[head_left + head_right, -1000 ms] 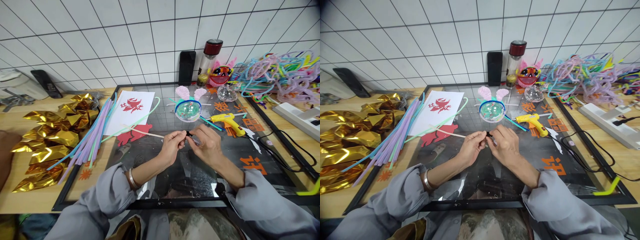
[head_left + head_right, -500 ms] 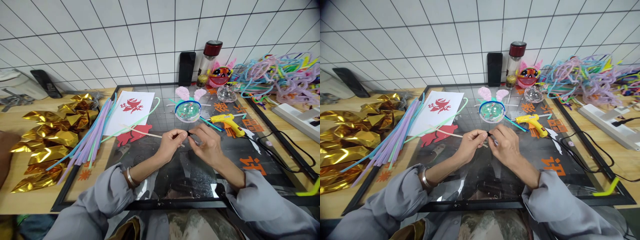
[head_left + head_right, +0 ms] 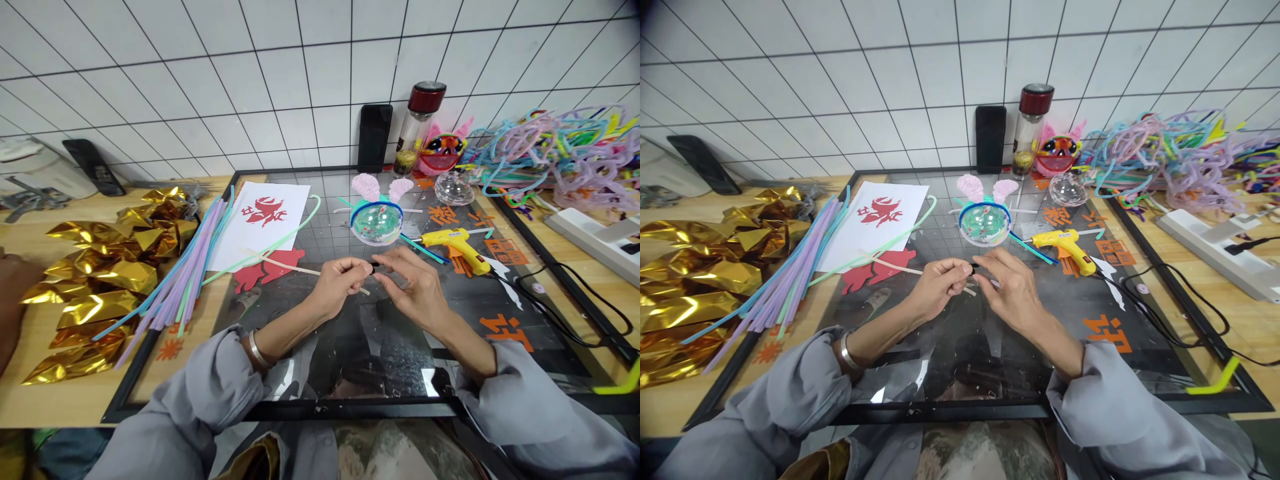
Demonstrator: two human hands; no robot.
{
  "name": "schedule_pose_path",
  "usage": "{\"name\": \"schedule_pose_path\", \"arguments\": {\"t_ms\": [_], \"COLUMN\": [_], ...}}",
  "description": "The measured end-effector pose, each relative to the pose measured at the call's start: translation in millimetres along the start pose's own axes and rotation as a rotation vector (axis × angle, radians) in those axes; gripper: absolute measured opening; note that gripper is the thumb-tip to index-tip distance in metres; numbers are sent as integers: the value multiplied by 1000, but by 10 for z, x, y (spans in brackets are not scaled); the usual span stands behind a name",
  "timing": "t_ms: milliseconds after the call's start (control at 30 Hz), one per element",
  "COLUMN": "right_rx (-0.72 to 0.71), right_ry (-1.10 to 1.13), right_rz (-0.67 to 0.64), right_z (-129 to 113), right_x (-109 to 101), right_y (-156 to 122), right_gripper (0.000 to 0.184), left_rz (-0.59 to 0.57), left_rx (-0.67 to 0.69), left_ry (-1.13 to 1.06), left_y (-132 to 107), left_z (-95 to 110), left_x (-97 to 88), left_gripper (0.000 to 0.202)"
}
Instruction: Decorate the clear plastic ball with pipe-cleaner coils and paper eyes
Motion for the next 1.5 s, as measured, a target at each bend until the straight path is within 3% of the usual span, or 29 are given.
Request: {"name": "schedule_pose_path", "arguments": {"t_ms": [133, 400, 733, 933, 1133, 1500], "right_rx": [-16, -119, -7, 99, 73, 243], "right_ry": [-15, -131, -94, 63, 84, 294], "right_rz": [84, 41, 118, 128, 72, -25], "right_z": [10, -22, -60, -27, -12, 56], "right_x": [-26, 7, 140, 80, 33, 26], "right_y": [11, -30, -138, -62, -25, 6], "right_gripper": [26, 25, 18, 11, 16, 19], "left_rz": [24, 5, 109, 98, 90, -2], "left_rx": [-101, -112, -156, -136, -74, -50], "left_ry": [-121, -171, -342, -267, -181, -116], "left_y": [16, -21, -63, -115, -114, -80], "left_z": [10, 14, -115, -90, -48, -34], "left_x": [10, 31, 118, 137, 106, 64], "left_gripper": [32, 29, 27, 28, 36, 39]}}
Point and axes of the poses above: each hand's wrist, its own y-axis towards the middle knuckle, its own x-axis out of the palm, z = x × y, the point moved 1 cm from there along y, towards the middle knuckle, and after that the axes turned 13 degrees about z, right-handed, at the moved point
